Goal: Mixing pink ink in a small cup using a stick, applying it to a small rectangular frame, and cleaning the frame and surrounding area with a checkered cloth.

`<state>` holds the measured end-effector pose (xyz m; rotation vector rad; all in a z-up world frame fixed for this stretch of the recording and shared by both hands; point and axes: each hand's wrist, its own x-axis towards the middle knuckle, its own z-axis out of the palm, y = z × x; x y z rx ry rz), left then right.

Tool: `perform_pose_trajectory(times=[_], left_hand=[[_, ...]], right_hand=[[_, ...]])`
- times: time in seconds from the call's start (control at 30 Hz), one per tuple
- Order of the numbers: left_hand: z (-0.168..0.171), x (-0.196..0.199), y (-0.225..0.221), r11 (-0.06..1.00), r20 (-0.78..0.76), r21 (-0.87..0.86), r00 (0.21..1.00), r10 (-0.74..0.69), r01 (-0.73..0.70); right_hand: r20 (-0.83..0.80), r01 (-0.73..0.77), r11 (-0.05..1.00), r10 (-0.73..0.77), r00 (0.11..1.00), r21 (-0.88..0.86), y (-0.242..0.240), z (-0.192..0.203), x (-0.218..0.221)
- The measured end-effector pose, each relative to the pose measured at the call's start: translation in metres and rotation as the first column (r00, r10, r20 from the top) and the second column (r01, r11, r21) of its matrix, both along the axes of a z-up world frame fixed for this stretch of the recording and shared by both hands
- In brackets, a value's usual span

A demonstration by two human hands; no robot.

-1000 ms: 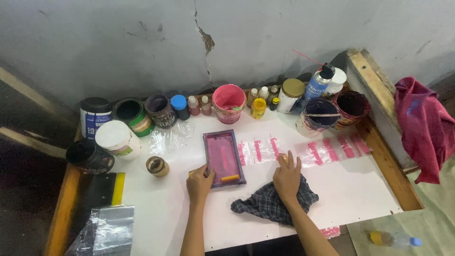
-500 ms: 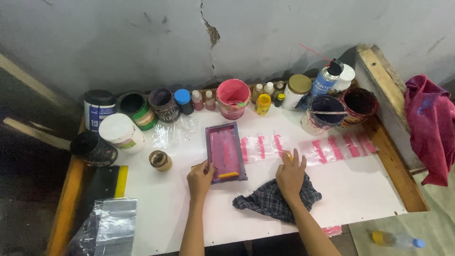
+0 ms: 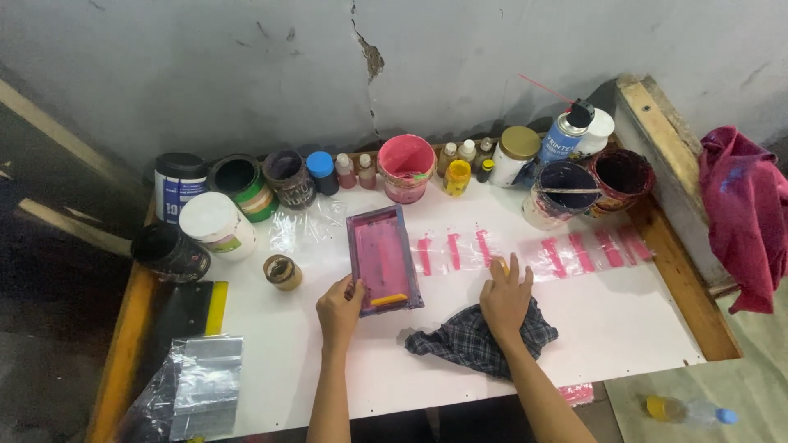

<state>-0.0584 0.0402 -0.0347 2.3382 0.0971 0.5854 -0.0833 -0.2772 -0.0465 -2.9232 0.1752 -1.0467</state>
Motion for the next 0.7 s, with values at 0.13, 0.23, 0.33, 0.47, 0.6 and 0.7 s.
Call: perform_pose_trajectory(times=[0.13,0.23,0.33,0.47,0.6,0.7], left_hand=[[0.011,-0.013,0.016,0.999,0.010,0.028,1.000,0.015,-0.016],[0.022,-0.027,0.031,0.997,0.040,0.053,0.998,0.050,-0.052],[0.032,-0.037,0.050,0.995,0.108,0.059,0.992,0.067,-0.074],[0.061,-0.050,0.068,0.987,0.134,0.132,0.988,0.074,-0.092],[0.077,-0.058,0.084,0.985,0.168,0.151,0.984,0.059,-0.085],[0.084,-0.064,0.092,0.980,0.132,0.157,0.986,0.101,-0.122]], right_hand=[[-0.051,0.087,0.990,-0.082,0.995,0.111,-0.001,-0.013,-0.001],[-0.114,0.179,0.935,-0.151,0.982,0.305,0.003,-0.026,0.002],[-0.098,0.006,0.958,0.023,0.995,0.286,0.034,-0.009,-0.004],[-0.047,-0.387,0.718,0.503,0.863,0.579,0.105,0.017,-0.029],[0.007,-0.462,0.416,0.736,0.676,0.783,0.158,0.043,-0.041],[0.001,-0.452,0.359,0.782,0.624,0.817,0.178,0.046,-0.038]])
